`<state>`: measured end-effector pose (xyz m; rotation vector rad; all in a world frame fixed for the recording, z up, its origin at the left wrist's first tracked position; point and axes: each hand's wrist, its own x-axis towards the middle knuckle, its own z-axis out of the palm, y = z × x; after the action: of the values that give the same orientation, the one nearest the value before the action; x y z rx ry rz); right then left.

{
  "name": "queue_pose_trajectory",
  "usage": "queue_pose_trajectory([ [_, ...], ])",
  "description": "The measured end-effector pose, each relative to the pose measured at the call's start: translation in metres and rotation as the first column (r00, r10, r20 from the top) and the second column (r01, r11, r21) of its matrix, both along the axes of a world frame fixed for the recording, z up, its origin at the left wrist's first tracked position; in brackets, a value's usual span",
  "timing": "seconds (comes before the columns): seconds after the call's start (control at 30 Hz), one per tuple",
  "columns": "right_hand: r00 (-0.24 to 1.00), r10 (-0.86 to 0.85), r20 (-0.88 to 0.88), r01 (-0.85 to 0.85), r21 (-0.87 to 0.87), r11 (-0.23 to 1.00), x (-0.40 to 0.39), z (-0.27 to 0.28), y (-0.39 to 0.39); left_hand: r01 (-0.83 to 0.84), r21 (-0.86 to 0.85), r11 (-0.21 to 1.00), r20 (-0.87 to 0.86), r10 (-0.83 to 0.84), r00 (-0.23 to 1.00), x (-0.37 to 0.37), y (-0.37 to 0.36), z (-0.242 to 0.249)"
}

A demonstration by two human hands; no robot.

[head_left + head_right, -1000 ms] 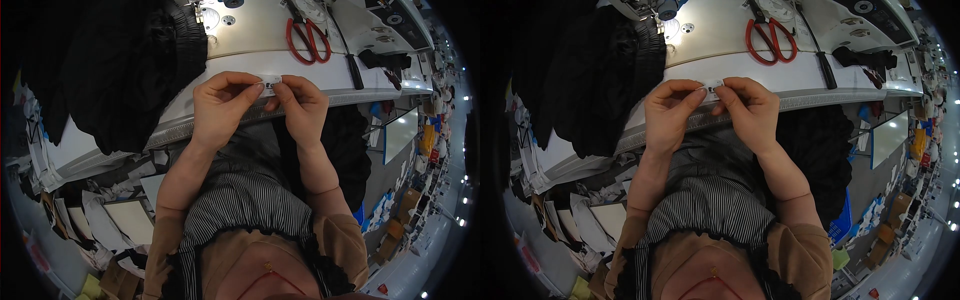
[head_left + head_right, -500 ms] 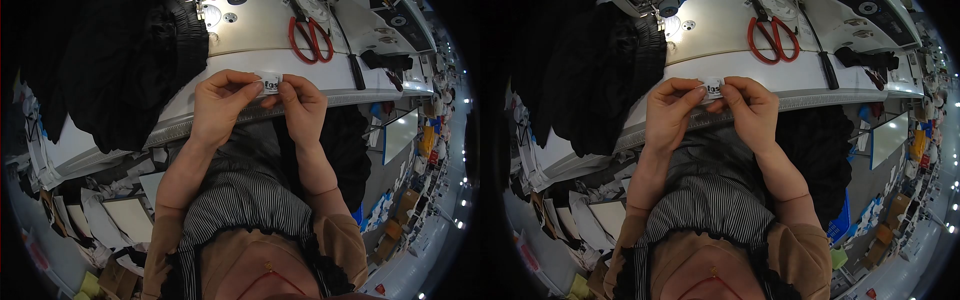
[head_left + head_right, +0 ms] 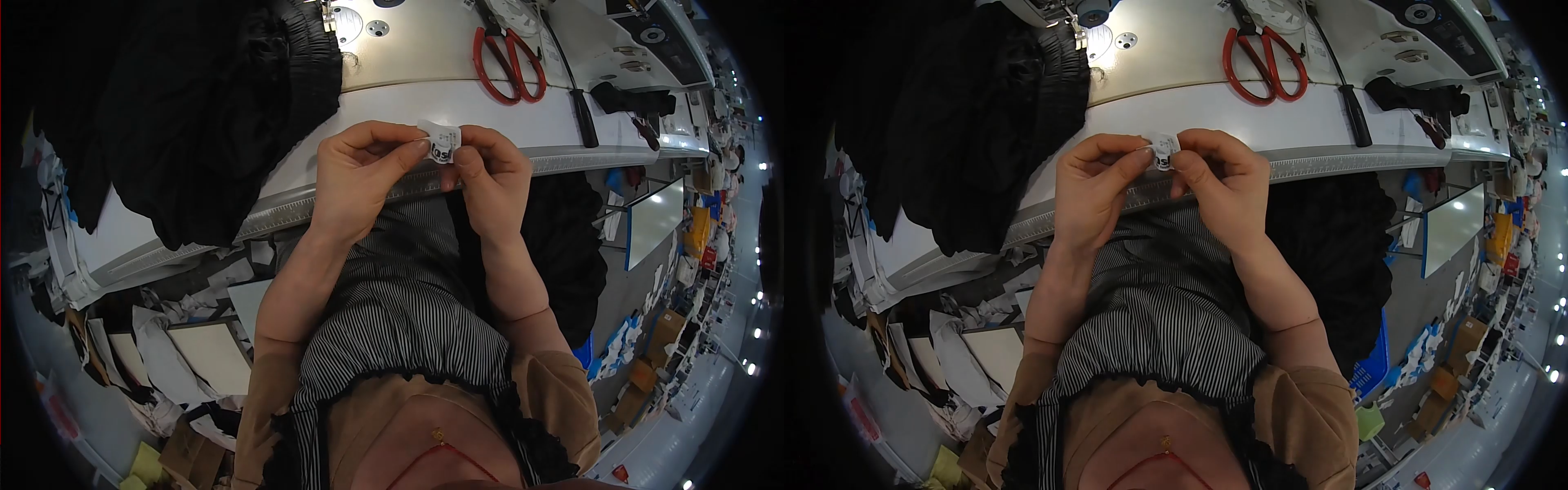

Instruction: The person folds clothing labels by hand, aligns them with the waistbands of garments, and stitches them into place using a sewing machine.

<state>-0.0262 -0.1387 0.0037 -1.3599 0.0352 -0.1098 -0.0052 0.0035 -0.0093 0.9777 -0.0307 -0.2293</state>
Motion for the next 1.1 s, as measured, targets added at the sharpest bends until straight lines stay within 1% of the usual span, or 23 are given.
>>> queue_pose_trajectory([
  [0.03,1.000,-0.002,0.000,0.002,-0.001,1.000,0.001,-0.001,-0.003,0.002,-0.001,1.000,0.000,-0.002,1.000,0.000,0.000,0.000],
  [0.1,0.995,0.057,-0.084,-0.045,0.144,0.989,0.003,-0.005,-0.007,0.001,0.004,1.000,0.017,-0.001,1.000,-0.001,0.000,0.000],
  [0.13,0.995,0.057,-0.084,-0.044,0.144,0.989,0.003,-0.005,-0.007,0.002,0.004,1.000,0.017,-0.002,1.000,-0.002,0.000,0.000],
  [0.2,0.997,0.020,-0.070,-0.016,0.052,0.998,0.003,-0.004,-0.006,0.018,0.038,0.999,0.035,-0.019,0.999,-0.003,0.000,0.001],
  [0.33,0.998,-0.040,-0.043,0.040,0.006,0.999,0.001,-0.002,-0.002,0.012,0.063,0.998,0.036,-0.014,0.999,-0.005,-0.001,0.002],
  [0.4,0.994,-0.096,0.055,0.104,-0.143,0.984,-0.001,0.000,0.000,0.003,0.026,1.000,0.051,-0.004,0.999,-0.005,-0.001,0.001],
  [0.43,0.994,-0.097,0.055,0.104,-0.143,0.984,-0.001,-0.002,0.001,0.004,0.027,1.000,0.051,-0.005,0.999,-0.006,-0.002,0.001],
  [0.5,0.971,-0.159,0.181,0.188,-0.155,0.970,0.000,-0.007,0.003,0.007,0.045,0.999,0.050,-0.009,0.999,-0.007,-0.003,0.003],
  [0.6,0.957,-0.179,0.228,0.221,-0.174,0.960,0.000,-0.010,0.005,-0.025,0.060,0.998,0.058,0.021,0.998,-0.008,-0.007,0.003],
  [0.73,0.978,-0.130,0.166,0.159,-0.174,0.972,-0.003,-0.009,0.003,-0.057,0.084,0.995,0.068,0.051,0.996,-0.006,-0.009,0.002],
  [0.8,0.993,-0.098,0.062,0.101,-0.051,0.994,-0.004,-0.005,0.003,-0.085,0.097,0.992,0.082,0.078,0.994,-0.004,-0.008,0.001],
  [0.83,0.993,-0.098,0.061,0.101,-0.051,0.994,-0.004,-0.006,0.003,-0.085,0.096,0.992,0.081,0.077,0.994,-0.004,-0.008,0.001],
  [0.9,0.988,-0.107,0.114,0.129,-0.215,0.968,-0.004,-0.008,0.004,-0.088,0.159,0.983,0.117,0.070,0.991,-0.004,-0.008,0.001],
  [1.03,0.996,-0.058,0.067,0.072,-0.241,0.968,-0.005,-0.007,-0.001,-0.099,0.191,0.977,0.089,0.083,0.993,-0.004,-0.010,0.006],
  [1.1,0.999,-0.043,0.022,0.048,-0.282,0.958,-0.006,-0.006,-0.002,-0.040,0.159,0.986,0.015,0.038,0.999,-0.003,-0.007,0.009],
])
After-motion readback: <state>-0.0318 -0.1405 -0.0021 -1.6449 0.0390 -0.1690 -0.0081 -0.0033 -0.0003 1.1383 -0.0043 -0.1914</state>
